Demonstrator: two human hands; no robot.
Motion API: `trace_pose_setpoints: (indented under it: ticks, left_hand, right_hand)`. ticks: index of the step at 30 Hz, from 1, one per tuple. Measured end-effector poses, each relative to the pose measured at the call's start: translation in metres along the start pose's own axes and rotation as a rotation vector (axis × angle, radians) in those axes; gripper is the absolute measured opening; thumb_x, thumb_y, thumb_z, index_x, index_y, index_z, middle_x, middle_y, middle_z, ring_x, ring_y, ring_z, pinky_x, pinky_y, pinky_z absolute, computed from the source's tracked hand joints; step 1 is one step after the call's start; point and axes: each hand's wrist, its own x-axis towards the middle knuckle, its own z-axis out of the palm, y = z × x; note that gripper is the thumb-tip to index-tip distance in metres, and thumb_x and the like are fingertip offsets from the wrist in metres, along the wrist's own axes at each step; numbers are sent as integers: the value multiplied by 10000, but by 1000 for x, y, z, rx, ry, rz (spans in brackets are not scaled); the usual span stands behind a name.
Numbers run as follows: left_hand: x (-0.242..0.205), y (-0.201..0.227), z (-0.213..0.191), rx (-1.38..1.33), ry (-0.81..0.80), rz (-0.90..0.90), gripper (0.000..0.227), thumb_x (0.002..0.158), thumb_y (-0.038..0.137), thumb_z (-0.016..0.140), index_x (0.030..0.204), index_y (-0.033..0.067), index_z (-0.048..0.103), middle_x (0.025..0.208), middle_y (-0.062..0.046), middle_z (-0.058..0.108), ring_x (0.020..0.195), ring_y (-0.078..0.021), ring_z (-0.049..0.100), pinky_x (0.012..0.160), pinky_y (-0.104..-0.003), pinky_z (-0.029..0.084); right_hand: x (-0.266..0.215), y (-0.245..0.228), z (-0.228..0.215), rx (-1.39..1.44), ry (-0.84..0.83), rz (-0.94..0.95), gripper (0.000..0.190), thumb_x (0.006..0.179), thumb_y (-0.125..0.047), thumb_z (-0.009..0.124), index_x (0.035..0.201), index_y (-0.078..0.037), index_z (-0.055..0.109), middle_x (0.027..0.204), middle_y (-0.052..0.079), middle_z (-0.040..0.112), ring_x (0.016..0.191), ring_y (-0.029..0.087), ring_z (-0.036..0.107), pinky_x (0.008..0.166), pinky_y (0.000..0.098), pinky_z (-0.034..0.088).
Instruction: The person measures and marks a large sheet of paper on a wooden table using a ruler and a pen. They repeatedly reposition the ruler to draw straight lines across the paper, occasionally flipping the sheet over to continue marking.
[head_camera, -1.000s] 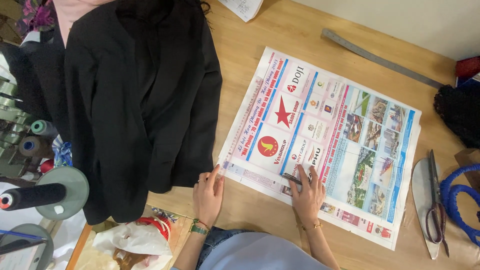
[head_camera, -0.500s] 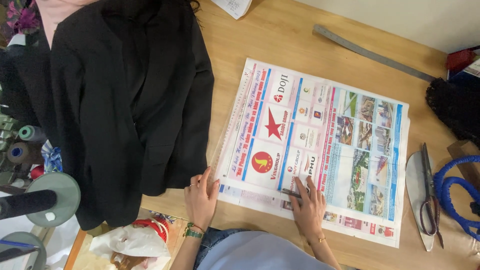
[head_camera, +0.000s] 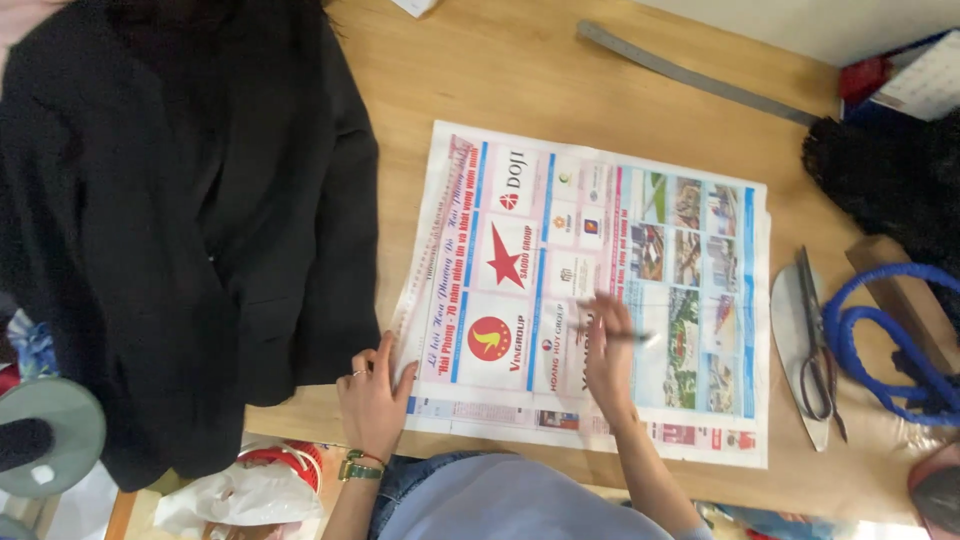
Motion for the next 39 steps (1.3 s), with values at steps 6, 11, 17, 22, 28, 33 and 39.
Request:
trace_pose_setpoints:
  ticks: [6, 11, 17, 22, 28, 33, 39]
  left_hand:
    - [-3, -1, 5, 61, 24, -6, 602, 966, 550, 532, 1469, 220, 500, 1180, -137, 624, 822, -267, 662, 748, -431, 509]
    - [-3, -6, 10, 32, -44, -40, 619, 957, 577, 505, 1473, 238, 475, 1226, -127, 599, 880, -259, 656, 791, -425, 513]
    - [-5, -9, 13, 48, 55, 10, 596, 944, 569, 544, 1431, 226, 522, 1157, -112, 630, 796, -231, 648, 704, -393, 502]
    - [-3, -12, 21, 100, 209, 91, 576, 940, 550, 584, 1417, 229, 569, 1099, -56, 612, 669, -218, 590, 672, -391, 429]
    - [-3, -11, 21, 28, -89, -97, 671, 895, 636, 550, 1461, 287, 462, 1304, -98, 607, 965, -228, 670, 846, -410, 535]
    - [-2, -12, 21, 24, -137, -124, 695, 883, 662, 534, 1476, 314, 439, 1318, -86, 600, 1000, -219, 654, 849, -393, 527]
    - [-2, -11, 20, 14, -158, -137, 696, 883, 651, 550, 1483, 322, 424, 1346, -85, 585, 1024, -225, 654, 881, -409, 526]
  right_hand:
    - [115, 19, 51, 490, 52, 98, 442, 1055, -419, 499, 1080, -19, 682, 934, 155, 764, 774, 221, 764, 771, 333, 660]
    - [178, 33, 84, 407, 82, 72, 45, 1002, -73, 602, 1010, -52, 563, 763, 111, 683, 663, 186, 689, 667, 294, 589]
    - [195, 40, 102, 190, 80, 42, 147, 1007, -69, 618, 951, -113, 489, 812, 51, 626, 731, 151, 625, 717, 288, 543]
    - [198, 49, 103, 130, 128, 16, 156, 998, -130, 672, 907, -117, 546, 847, 9, 589, 775, 114, 535, 716, 268, 465]
    - [200, 47, 103, 78, 135, 47, 137, 997, -152, 673, 921, -114, 565, 861, 16, 610, 791, 128, 551, 720, 281, 481]
    - [204, 51, 104, 78, 87, 38, 163, 999, -113, 651, 895, -116, 525, 839, 20, 587, 766, 130, 534, 702, 274, 468]
    - [202, 53, 106, 51, 117, 9, 153, 993, -75, 639, 914, -110, 513, 853, 33, 589, 776, 149, 562, 707, 289, 503]
